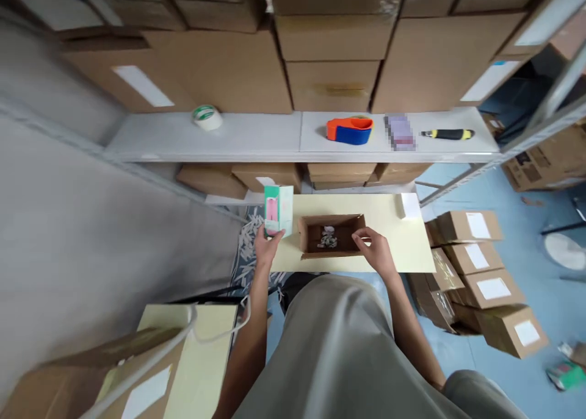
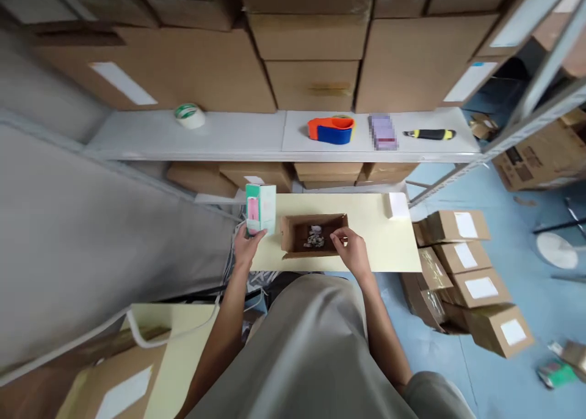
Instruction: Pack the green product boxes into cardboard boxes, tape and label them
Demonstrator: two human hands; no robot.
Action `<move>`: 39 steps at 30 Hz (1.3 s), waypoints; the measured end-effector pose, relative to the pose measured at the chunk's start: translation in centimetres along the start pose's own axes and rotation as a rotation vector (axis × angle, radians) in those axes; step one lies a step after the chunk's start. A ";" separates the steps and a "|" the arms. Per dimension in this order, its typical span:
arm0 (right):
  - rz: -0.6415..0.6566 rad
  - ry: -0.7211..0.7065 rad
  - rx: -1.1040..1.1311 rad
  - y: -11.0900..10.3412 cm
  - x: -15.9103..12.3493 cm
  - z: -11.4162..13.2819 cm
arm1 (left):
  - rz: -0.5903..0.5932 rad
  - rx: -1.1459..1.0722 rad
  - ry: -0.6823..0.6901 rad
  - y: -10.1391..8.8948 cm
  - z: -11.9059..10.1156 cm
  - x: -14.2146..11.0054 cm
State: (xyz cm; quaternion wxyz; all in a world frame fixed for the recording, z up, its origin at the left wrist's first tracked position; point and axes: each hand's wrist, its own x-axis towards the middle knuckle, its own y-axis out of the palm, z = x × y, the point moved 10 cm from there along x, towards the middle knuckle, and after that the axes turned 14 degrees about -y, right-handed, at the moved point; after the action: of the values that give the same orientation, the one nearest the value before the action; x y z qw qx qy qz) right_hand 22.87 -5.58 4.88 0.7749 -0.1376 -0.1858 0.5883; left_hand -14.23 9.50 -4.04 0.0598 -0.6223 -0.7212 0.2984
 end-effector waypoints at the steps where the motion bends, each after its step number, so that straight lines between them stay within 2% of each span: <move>1: 0.022 -0.026 0.008 0.4 0.9 0.5 | -0.003 -0.075 -0.015 -0.8 -0.5 -1.1; 4: 0.058 -0.096 0.023 1.3 3.1 2.4 | 0.051 -0.172 0.014 -2.2 -3.6 -4.3; 6: 0.055 -0.146 0.010 1.2 4.0 3.7 | 0.103 -0.138 0.075 -2.3 -6.1 -6.2; 9: 0.041 -0.253 -0.056 0.4 4.3 5.6 | 0.224 -0.010 0.227 -0.9 -9.5 -8.6; 12: 0.125 -0.322 -0.152 0.7 3.7 5.7 | 0.336 0.159 0.385 1.4 -11.4 -10.2; 15: 0.229 -0.270 -0.190 1.7 2.9 3.1 | 0.399 0.330 0.430 4.1 -11.4 -10.1; 20: 0.286 -0.065 -0.256 3.1 2.5 -3.3 | 0.454 0.467 0.479 8.2 -10.2 -8.4; 22: 0.309 -0.043 -0.345 3.7 2.7 -4.5 | 0.473 0.525 0.485 9.8 -9.3 -7.7; 25: 0.363 -0.080 -0.495 4.6 3.1 -4.8 | 0.466 0.615 0.476 11.3 -7.7 -6.7; 29: 0.433 -0.098 -0.659 5.3 3.2 -4.8 | 0.453 0.669 0.485 12.1 -6.5 -6.0; 32: 0.442 -0.099 -0.698 5.2 3.2 -5.3 | 0.452 0.672 0.502 12.3 -6.3 -5.9; 36: 0.336 -0.143 -0.645 3.5 3.2 -6.1 | 0.384 0.615 0.515 11.6 -6.8 -5.6; 39: 0.156 -0.180 -0.607 1.1 3.0 -6.4 | 0.250 0.542 0.524 9.7 -7.6 -5.5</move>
State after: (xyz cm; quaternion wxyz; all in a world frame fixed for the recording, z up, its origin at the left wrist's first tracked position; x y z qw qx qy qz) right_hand 25.46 -2.39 -0.93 0.6318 -0.3236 -0.4091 0.5734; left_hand -1.24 7.56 -1.17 0.3670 -0.7219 -0.4954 0.3142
